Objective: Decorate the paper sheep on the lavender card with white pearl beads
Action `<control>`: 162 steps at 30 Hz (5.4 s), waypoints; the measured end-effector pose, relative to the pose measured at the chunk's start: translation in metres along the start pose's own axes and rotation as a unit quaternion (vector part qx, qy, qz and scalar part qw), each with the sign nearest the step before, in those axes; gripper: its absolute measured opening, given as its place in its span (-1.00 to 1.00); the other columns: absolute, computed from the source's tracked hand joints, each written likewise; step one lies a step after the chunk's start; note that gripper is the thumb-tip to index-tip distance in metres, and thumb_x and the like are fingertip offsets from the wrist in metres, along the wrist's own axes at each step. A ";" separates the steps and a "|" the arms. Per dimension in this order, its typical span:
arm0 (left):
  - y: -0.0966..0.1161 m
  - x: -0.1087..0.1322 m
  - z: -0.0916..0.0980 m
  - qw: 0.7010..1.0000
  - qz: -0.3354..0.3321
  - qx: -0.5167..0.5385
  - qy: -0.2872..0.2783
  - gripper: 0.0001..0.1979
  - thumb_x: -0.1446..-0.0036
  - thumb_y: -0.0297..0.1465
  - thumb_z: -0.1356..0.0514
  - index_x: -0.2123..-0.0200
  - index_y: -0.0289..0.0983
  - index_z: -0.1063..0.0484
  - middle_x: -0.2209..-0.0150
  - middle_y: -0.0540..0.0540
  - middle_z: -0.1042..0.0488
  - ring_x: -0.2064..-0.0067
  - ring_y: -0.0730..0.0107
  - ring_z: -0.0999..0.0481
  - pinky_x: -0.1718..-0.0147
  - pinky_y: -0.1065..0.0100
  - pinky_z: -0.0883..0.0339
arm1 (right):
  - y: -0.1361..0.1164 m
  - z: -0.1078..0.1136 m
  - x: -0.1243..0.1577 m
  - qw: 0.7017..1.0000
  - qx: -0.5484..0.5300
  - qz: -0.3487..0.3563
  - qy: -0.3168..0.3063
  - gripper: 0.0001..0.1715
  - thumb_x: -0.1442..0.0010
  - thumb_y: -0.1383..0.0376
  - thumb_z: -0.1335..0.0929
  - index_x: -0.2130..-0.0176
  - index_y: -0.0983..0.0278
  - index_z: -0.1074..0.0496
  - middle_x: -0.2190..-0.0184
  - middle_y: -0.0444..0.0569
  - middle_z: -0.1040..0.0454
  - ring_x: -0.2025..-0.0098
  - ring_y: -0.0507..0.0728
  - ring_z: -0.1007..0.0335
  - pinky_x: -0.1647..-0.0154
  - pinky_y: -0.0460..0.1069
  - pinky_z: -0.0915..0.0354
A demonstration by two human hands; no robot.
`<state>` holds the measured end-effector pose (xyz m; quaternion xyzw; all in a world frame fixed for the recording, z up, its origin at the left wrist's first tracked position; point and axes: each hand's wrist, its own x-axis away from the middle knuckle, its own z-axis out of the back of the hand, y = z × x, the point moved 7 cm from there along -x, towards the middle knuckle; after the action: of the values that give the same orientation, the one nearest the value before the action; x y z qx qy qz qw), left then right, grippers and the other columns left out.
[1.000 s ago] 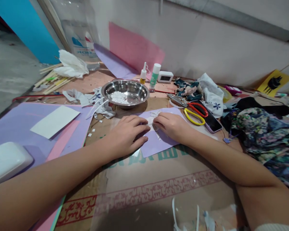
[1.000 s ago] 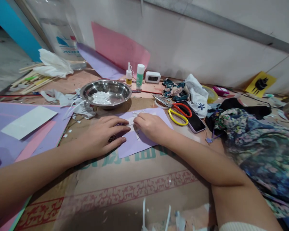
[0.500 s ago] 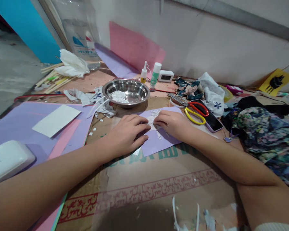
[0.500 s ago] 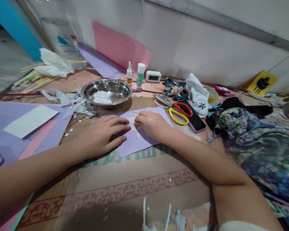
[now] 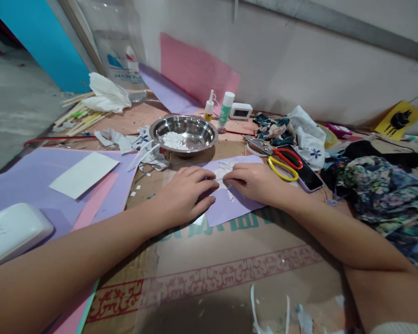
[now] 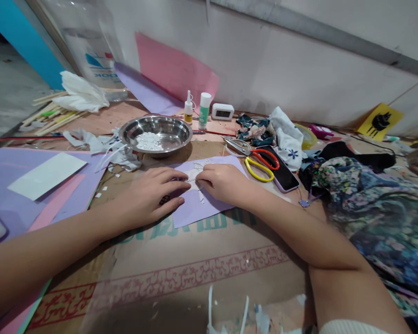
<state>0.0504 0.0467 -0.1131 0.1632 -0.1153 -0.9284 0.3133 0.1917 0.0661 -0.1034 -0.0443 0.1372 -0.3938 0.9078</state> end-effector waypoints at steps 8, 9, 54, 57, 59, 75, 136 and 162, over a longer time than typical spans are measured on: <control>0.000 -0.001 -0.001 1.000 -0.006 -0.004 -0.005 -0.66 -0.33 -0.27 -0.06 -0.02 -0.27 -0.50 -0.07 -0.22 -0.49 -0.12 0.06 -0.42 -0.12 0.03 -0.25 | 0.001 0.006 -0.002 0.999 -0.002 -0.035 -0.026 -0.75 -0.28 0.38 -0.32 0.20 0.19 -0.61 0.25 -0.05 -0.64 0.24 0.13 -0.51 0.29 -0.02 -0.26; -0.001 -0.001 0.000 1.000 -0.006 -0.005 -0.005 -0.66 -0.34 -0.27 -0.06 -0.02 -0.27 -0.50 -0.08 -0.22 -0.49 -0.12 0.07 -0.42 -0.12 0.03 -0.25 | 0.006 0.015 -0.003 0.999 -0.009 -0.048 -0.005 -0.76 -0.28 0.38 -0.32 0.20 0.19 -0.61 0.26 -0.05 -0.64 0.25 0.13 -0.51 0.28 -0.02 -0.28; -0.004 0.002 0.001 1.000 -0.006 -0.007 0.006 -0.69 -0.34 -0.29 -0.07 -0.03 -0.25 -0.49 -0.08 -0.20 -0.47 -0.13 0.08 -0.41 -0.13 0.01 -0.27 | 0.127 0.040 -0.022 0.960 0.023 -0.252 0.119 -0.81 -0.25 0.37 -0.34 0.22 0.29 -0.59 0.29 0.03 -0.63 0.27 0.16 -0.50 0.20 0.02 -0.34; -0.004 0.001 0.001 1.000 -0.003 -0.005 0.002 -0.69 -0.34 -0.28 -0.08 -0.03 -0.25 -0.49 -0.08 -0.20 -0.47 -0.13 0.08 -0.41 -0.13 0.01 -0.26 | 0.090 0.037 -0.014 0.973 -0.015 -0.197 0.121 -0.82 -0.25 0.35 -0.34 0.22 0.26 -0.57 0.30 0.00 -0.62 0.31 0.12 -0.47 0.24 -0.01 -0.33; -0.002 0.001 0.001 1.000 -0.005 -0.006 0.000 -0.69 -0.34 -0.28 -0.07 -0.02 -0.26 -0.49 -0.07 -0.21 -0.48 -0.11 0.08 -0.41 -0.12 0.02 -0.27 | 0.057 0.026 -0.009 0.987 -0.054 -0.123 0.092 -0.84 -0.25 0.35 -0.35 0.23 0.24 -0.57 0.32 -0.04 -0.61 0.34 0.08 -0.46 0.26 -0.04 -0.31; -0.001 -0.001 -0.001 1.000 -0.008 -0.018 -0.010 -0.68 -0.35 -0.28 -0.04 -0.01 -0.24 -0.49 -0.08 -0.19 -0.48 -0.11 0.09 -0.41 -0.12 0.05 -0.27 | 0.007 -0.009 0.003 0.999 0.003 -0.003 0.048 -0.72 -0.40 0.28 -0.22 0.22 0.27 -0.49 0.31 0.05 -0.53 0.26 0.14 -0.41 0.26 0.00 -0.26; 0.000 -0.001 -0.001 1.000 -0.005 -0.012 -0.008 -0.67 -0.35 -0.27 -0.05 -0.02 -0.26 -0.49 -0.08 -0.20 -0.48 -0.12 0.09 -0.40 -0.13 0.05 -0.25 | 0.010 0.000 0.005 0.995 -0.068 -0.036 0.057 -0.61 -0.36 0.27 -0.22 0.35 0.26 -0.57 0.40 -0.02 -0.49 0.34 0.07 -0.39 0.30 -0.05 -0.24; -0.001 0.000 -0.001 1.000 -0.020 -0.011 0.009 -0.69 -0.35 -0.28 -0.06 0.00 -0.26 -0.50 -0.06 -0.19 -0.49 -0.10 0.11 -0.43 -0.09 0.07 -0.27 | 0.007 0.000 0.007 0.994 -0.070 0.021 0.087 -0.65 -0.36 0.28 -0.25 0.36 0.29 -0.55 0.45 -0.04 -0.47 0.39 0.05 -0.36 0.36 -0.06 -0.22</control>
<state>0.0503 0.0471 -0.1139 0.1700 -0.0987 -0.9342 0.2979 0.2010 0.0661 -0.1065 -0.0709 0.2438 -0.3666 0.8951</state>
